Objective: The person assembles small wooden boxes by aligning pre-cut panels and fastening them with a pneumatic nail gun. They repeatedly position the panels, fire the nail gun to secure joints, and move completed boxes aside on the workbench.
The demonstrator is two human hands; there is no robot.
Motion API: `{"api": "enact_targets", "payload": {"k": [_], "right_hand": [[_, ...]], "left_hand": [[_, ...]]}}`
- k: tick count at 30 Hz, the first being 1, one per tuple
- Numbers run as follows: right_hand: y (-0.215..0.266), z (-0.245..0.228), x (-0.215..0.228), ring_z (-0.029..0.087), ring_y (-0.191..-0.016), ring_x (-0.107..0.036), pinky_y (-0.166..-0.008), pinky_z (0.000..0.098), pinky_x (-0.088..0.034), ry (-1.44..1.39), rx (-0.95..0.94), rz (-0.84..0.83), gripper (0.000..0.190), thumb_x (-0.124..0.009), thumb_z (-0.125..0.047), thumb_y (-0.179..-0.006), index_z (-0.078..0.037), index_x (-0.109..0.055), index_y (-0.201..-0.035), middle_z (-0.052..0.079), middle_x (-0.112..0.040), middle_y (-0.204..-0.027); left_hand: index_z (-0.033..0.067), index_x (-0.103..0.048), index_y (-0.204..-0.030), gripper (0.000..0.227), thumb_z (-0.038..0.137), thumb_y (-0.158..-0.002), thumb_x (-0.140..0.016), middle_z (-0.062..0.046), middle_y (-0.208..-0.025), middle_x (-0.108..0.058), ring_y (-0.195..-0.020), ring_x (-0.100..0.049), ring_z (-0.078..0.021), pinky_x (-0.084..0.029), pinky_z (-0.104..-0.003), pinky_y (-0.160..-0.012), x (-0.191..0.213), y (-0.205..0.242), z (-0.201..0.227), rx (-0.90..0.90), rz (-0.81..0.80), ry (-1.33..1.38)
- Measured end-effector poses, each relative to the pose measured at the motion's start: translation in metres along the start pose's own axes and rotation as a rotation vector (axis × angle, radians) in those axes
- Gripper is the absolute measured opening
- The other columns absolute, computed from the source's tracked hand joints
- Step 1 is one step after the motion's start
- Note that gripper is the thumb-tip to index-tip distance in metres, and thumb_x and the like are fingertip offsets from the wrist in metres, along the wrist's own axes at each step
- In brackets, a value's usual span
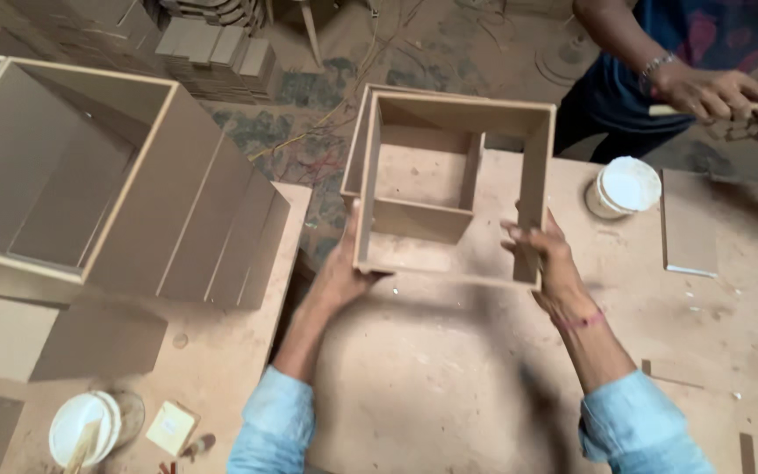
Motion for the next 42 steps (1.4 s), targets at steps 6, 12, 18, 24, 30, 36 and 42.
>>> {"api": "enact_targets", "payload": {"k": [6, 12, 18, 24, 30, 36, 42], "right_hand": [[-0.105, -0.003, -0.038, 0.016, -0.091, -0.053, -0.077, 0.0357, -0.044, -0.032, -0.052, -0.03, 0.043, -0.058, -0.012, -0.081, -0.007, -0.056, -0.123, 0.004, -0.054, -0.104], [-0.145, 0.018, -0.038, 0.015, -0.079, -0.058, -0.067, 0.0319, -0.051, 0.01, -0.238, 0.099, 0.027, -0.054, -0.013, -0.078, -0.004, -0.057, -0.103, 0.003, -0.06, -0.085], [-0.152, 0.034, -0.024, 0.013, -0.072, -0.05, -0.067, 0.0294, -0.044, -0.058, -0.166, 0.074, 0.029, -0.052, -0.007, -0.075, -0.008, -0.059, -0.104, 0.001, -0.054, -0.082], [-0.153, 0.035, -0.021, 0.012, -0.075, -0.053, -0.07, 0.0296, -0.046, -0.045, -0.206, 0.106, 0.028, -0.051, -0.005, -0.073, -0.007, -0.057, -0.1, 0.001, -0.056, -0.083], [-0.147, 0.024, -0.036, 0.012, -0.08, -0.053, -0.075, 0.031, -0.047, -0.013, -0.21, 0.047, 0.034, -0.051, -0.006, -0.072, -0.008, -0.058, -0.106, 0.0, -0.057, -0.086], [-0.142, 0.019, -0.038, 0.016, -0.107, -0.055, -0.094, 0.0331, -0.043, -0.005, -0.202, 0.007, 0.049, -0.058, -0.02, -0.082, -0.004, -0.057, -0.129, 0.004, -0.061, -0.113], [-0.084, 0.023, 0.016, 0.021, -0.148, -0.032, -0.116, 0.0349, -0.028, 0.212, -0.041, -0.059, 0.075, -0.058, -0.043, -0.094, -0.008, -0.034, -0.156, 0.007, -0.04, -0.158]], "left_hand": [[0.0247, 0.004, -0.164, 0.133, 0.015, -0.072, -0.091, -0.024, -0.138, -0.064, -0.126, -0.063, -0.0425, -0.054, -0.046, -0.102, 0.047, -0.086, -0.051, 0.105, -0.048, -0.009], [0.0288, 0.0, -0.163, 0.134, 0.011, -0.068, -0.093, -0.025, -0.141, -0.059, -0.131, -0.058, -0.0412, -0.051, -0.047, -0.105, 0.047, -0.112, -0.08, 0.166, -0.085, 0.024], [0.0281, -0.001, -0.163, 0.133, 0.01, -0.068, -0.091, -0.026, -0.142, -0.059, -0.13, -0.058, -0.0442, -0.051, -0.047, -0.105, 0.044, -0.114, -0.085, 0.132, -0.086, 0.032], [0.0272, -0.004, -0.163, 0.129, 0.012, -0.069, -0.091, -0.025, -0.137, -0.062, -0.128, -0.06, -0.0425, -0.051, -0.046, -0.103, 0.045, -0.114, -0.081, 0.239, -0.115, -0.003], [0.0242, -0.009, -0.164, 0.125, 0.01, -0.069, -0.09, -0.025, -0.137, -0.063, -0.127, -0.061, -0.0404, -0.053, -0.045, -0.102, 0.046, -0.114, -0.071, 0.236, -0.1, 0.047], [0.0165, -0.023, -0.162, 0.108, 0.016, -0.074, -0.086, -0.022, -0.131, -0.067, -0.123, -0.066, -0.0373, -0.053, -0.043, -0.101, 0.042, -0.103, -0.084, 0.366, -0.12, 0.021], [-0.0002, -0.061, -0.133, 0.051, 0.007, -0.085, -0.077, -0.019, -0.133, -0.069, -0.125, -0.066, -0.0311, -0.051, -0.042, -0.105, 0.026, -0.004, -0.098, 0.269, 0.422, 0.054]]}}
Point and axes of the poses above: each hand's wrist, its own y-axis away from the middle knuckle, its own x-axis out of the back of the hand, z = x × y, the point moved 7 cm from there along -y, towards the middle knuckle
